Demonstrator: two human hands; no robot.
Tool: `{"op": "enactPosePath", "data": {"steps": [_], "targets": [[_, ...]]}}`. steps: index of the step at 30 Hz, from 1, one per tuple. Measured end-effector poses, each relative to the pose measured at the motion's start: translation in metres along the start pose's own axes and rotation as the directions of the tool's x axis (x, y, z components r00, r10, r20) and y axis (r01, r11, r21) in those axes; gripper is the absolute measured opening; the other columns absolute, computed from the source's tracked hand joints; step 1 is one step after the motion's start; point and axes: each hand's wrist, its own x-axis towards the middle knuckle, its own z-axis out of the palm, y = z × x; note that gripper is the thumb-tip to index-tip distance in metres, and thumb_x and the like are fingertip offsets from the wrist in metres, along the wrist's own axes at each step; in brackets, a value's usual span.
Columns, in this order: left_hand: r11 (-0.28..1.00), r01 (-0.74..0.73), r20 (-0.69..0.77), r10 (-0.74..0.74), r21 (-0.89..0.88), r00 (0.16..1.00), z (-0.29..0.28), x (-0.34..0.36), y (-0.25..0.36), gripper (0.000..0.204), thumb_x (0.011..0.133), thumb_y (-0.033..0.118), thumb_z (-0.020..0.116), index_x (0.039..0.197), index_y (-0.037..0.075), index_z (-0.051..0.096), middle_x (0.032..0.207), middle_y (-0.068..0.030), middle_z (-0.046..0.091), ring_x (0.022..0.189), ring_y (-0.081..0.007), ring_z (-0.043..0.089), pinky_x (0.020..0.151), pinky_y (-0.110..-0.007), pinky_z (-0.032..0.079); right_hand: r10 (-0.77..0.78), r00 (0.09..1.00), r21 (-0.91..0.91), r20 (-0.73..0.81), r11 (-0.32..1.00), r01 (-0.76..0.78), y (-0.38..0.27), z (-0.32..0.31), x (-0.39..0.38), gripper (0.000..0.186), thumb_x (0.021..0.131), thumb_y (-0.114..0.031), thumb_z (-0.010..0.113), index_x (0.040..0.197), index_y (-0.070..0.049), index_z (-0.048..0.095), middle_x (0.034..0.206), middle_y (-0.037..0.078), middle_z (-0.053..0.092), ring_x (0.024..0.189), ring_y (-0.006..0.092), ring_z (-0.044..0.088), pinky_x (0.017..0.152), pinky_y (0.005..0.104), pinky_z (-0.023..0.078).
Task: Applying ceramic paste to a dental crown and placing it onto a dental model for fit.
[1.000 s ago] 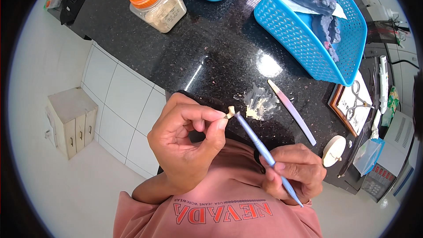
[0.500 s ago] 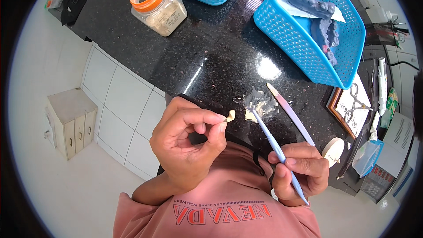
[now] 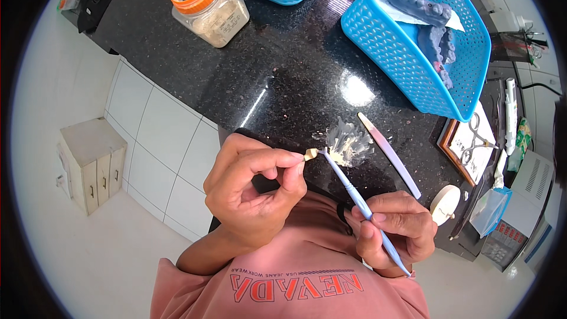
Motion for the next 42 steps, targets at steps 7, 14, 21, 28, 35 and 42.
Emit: {"op": "enactPosePath", "data": {"steps": [7, 14, 21, 28, 35, 42], "targets": [[1.000, -0.023, 0.002, 0.023, 0.021, 1.000, -0.001, 0.000, -0.001, 0.017, 0.077, -0.013, 0.066, 0.090, -0.001, 0.065, 0.089, -0.0079, 0.053, 0.069, -0.0055, 0.047, 0.061, -0.017, 0.044, 0.002, 1.000, -0.002, 0.009, 1.000, -0.002, 0.000, 0.000, 0.002, 0.022, 0.073, 0.002, 0.078, 0.087, 0.001, 0.060, 0.075, 0.016, 0.069, 0.061, 0.0215, 0.069, 0.053, 0.0285, 0.057], [0.998, -0.036, 0.004, 0.036, 0.054, 0.999, 0.000, 0.000, -0.001, 0.018, 0.076, -0.012, 0.068, 0.089, 0.000, 0.065, 0.089, -0.0078, 0.053, 0.069, -0.0056, 0.047, 0.061, -0.017, 0.044, -0.021, 0.999, 0.007, 0.024, 1.000, 0.021, 0.001, 0.000, 0.003, 0.023, 0.073, 0.002, 0.078, 0.087, 0.001, 0.060, 0.075, 0.016, 0.069, 0.061, 0.0216, 0.069, 0.053, 0.0284, 0.057], [0.968, -0.168, -0.021, 0.175, 0.187, 0.984, 0.001, 0.003, -0.005, 0.025, 0.069, -0.011, 0.072, 0.088, 0.005, 0.069, 0.080, -0.0038, 0.055, 0.060, -0.0079, 0.051, 0.050, -0.020, 0.042, 0.002, 1.000, -0.032, -0.003, 0.999, -0.002, 0.001, -0.002, 0.000, 0.024, 0.074, 0.005, 0.076, 0.089, 0.002, 0.057, 0.076, 0.018, 0.069, 0.064, 0.0222, 0.070, 0.053, 0.0278, 0.056], [0.892, -0.292, -0.022, 0.318, 0.345, 0.948, 0.001, 0.009, -0.001, 0.027, 0.062, -0.007, 0.074, 0.083, 0.009, 0.073, 0.070, 0.0008, 0.054, 0.051, -0.0086, 0.055, 0.038, -0.022, 0.042, -0.008, 1.000, -0.027, 0.001, 1.000, 0.008, -0.001, -0.006, -0.001, 0.024, 0.075, 0.005, 0.074, 0.089, 0.002, 0.055, 0.075, 0.019, 0.068, 0.064, 0.0229, 0.070, 0.053, 0.0280, 0.057], [0.892, -0.300, -0.013, 0.323, 0.337, 0.946, 0.000, 0.010, -0.003, 0.028, 0.061, -0.007, 0.073, 0.084, 0.009, 0.073, 0.072, 0.0015, 0.053, 0.050, -0.0083, 0.054, 0.039, -0.021, 0.042, -0.007, 1.000, -0.014, -0.002, 1.000, 0.007, -0.001, -0.004, -0.002, 0.022, 0.075, 0.003, 0.074, 0.087, 0.002, 0.055, 0.072, 0.018, 0.067, 0.063, 0.0224, 0.070, 0.053, 0.0288, 0.058], [0.875, -0.325, 0.015, 0.343, 0.358, 0.939, -0.001, 0.009, -0.004, 0.029, 0.062, -0.005, 0.074, 0.087, 0.010, 0.073, 0.073, 0.0020, 0.054, 0.052, -0.0079, 0.054, 0.040, -0.020, 0.043, -0.019, 1.000, -0.018, -0.020, 1.000, 0.019, -0.001, -0.004, -0.003, 0.021, 0.074, 0.004, 0.073, 0.084, 0.002, 0.055, 0.070, 0.017, 0.066, 0.059, 0.0208, 0.068, 0.053, 0.0289, 0.058]]}}
